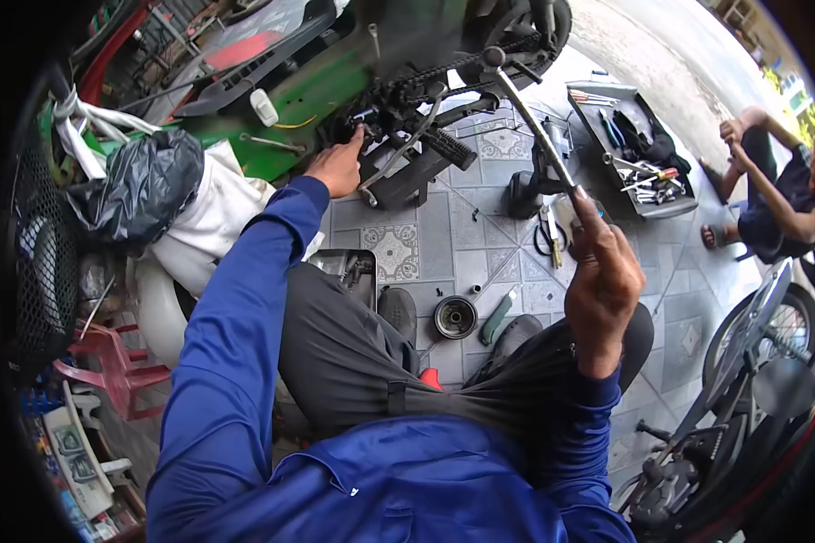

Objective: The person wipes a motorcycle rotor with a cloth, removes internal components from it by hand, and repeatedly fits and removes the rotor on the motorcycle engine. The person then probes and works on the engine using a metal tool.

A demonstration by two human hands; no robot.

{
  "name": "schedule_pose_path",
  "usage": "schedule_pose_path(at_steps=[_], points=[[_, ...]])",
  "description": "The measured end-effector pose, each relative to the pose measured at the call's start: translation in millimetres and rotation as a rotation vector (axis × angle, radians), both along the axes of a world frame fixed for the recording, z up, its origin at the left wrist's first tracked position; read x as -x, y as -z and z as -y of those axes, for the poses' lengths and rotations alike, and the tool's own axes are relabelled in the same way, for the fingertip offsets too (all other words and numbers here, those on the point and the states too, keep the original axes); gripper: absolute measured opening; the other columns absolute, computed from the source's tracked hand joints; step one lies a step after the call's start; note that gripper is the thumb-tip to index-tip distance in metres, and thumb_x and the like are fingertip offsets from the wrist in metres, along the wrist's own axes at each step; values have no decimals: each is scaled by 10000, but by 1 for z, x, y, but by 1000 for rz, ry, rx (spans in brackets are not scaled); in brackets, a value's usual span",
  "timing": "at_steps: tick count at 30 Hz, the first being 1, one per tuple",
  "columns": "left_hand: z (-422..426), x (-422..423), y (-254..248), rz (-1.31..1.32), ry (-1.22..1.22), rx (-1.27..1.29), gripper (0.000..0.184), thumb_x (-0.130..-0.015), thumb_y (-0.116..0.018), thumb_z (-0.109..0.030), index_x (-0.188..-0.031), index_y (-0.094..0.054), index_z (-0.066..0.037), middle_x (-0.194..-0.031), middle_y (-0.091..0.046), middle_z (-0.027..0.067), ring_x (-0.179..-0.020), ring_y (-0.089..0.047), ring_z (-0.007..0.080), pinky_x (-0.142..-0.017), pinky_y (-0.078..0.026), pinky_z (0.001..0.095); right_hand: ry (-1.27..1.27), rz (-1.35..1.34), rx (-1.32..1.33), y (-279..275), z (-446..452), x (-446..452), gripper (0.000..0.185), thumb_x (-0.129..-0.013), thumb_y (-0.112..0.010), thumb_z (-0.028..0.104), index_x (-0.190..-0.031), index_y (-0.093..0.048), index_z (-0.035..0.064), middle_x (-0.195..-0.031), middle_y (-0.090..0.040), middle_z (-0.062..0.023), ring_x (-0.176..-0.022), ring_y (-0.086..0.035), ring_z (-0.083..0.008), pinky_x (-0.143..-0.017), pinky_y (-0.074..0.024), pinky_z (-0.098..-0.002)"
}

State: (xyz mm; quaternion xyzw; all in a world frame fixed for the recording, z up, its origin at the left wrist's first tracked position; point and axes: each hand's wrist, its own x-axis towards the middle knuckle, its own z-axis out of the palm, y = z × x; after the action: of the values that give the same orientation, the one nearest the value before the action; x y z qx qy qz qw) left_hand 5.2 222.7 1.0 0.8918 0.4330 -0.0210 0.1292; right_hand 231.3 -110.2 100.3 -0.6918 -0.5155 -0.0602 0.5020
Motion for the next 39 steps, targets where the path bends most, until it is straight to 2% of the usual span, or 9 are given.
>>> schedule_pose_path(at_steps=[5, 9, 16, 20, 24, 27, 28, 36, 39], points=[[-24, 23, 50, 400, 149, 191, 837, -906, -568, -62, -1625, -146, -135, -829, -697, 113, -711, -668, 179, -707, -536, 337, -96, -364, -154, 26, 3, -6, 435, -953, -541, -116, -1349, -638, 33, -976, -681, -15, -767, -546, -70, -694, -459, -223], [-4, 5, 29, 533, -249, 587, 827, -922, -575, -38, -1623, -145, -125, -841, -695, 75, -609, -649, 142, -604, -540, 300, -254, -810, -60, 45, -4, 23, 505, -983, -529, -64, -1468, -532, 77, -964, -565, 40, -732, -414, -30, -641, -375, -186], [-18, 7, 42, 613, -207, 370, 694, -914, -599, -53, -1562, -348, -58, -812, -695, 80, -639, -629, 146, -623, -514, 281, -309, -1058, 28, 84, -20, 51, 550, -1015, -516, -1, -1543, -427, 121, -749, -528, 49, -580, -412, -18, -520, -344, -187], [-23, 1, 54, 511, -110, 249, 717, -911, -584, -102, -1543, -285, 57, -765, -686, 112, -609, -640, 182, -627, -526, 329, -360, -838, 100, 72, -22, 58, 576, -963, -493, -62, -1515, -466, 99, -719, -536, 8, -626, -493, -70, -585, -422, -242], [-24, -2, 63, 381, -74, 243, 808, -914, -560, -106, -1572, -125, 69, -810, -703, 145, -628, -676, 225, -654, -552, 364, -329, -436, 221, 95, -33, 65, 594, -917, -526, -81, -1483, -493, 98, -934, -674, -156, -695, -604, -184, -648, -490, -323], [-7, -3, 24, 337, -133, 293, 799, -884, -587, -144, -1545, -205, 94, -1191, -630, 354, -1159, -616, 441, -1017, -473, 435, -320, -168, 136, 103, -64, 74, 580, -923, -530, -66, -1476, -499, 107, -937, -667, -163, -714, -620, -248, -673, -499, -346], [-14, -5, 37, 354, -76, 170, 758, -876, -596, -146, -1521, -280, 99, -1210, -630, 342, -1172, -615, 427, -1028, -474, 427, -327, -154, 137, 103, -73, 78, 568, -935, -537, -45, -1478, -499, 117, -890, -643, -168, -704, -612, -293, -681, -500, -364], [-16, 0, 46, 563, -129, 269, 678, -843, -601, -147, -1439, -421, 122, -1203, -641, 322, -1186, -604, 420, -1033, -476, 415, -344, -126, 176, 142, -114, 100, 565, -937, -543, -52, -1472, -517, 126, -821, -608, -154, -674, -583, -284, -664, -493, -364], [-8, 3, 26, 522, -126, 298, 645, -816, -551, -81, -1413, -437, 133, -1216, -635, 320, -1179, -610, 420, -1011, -491, 418, -326, -27, 154, 146, -122, 99, 506, -947, -536, -73, -1431, -569, 69, -774, -566, -80, -657, -522, -141, -628, -468, -278]])
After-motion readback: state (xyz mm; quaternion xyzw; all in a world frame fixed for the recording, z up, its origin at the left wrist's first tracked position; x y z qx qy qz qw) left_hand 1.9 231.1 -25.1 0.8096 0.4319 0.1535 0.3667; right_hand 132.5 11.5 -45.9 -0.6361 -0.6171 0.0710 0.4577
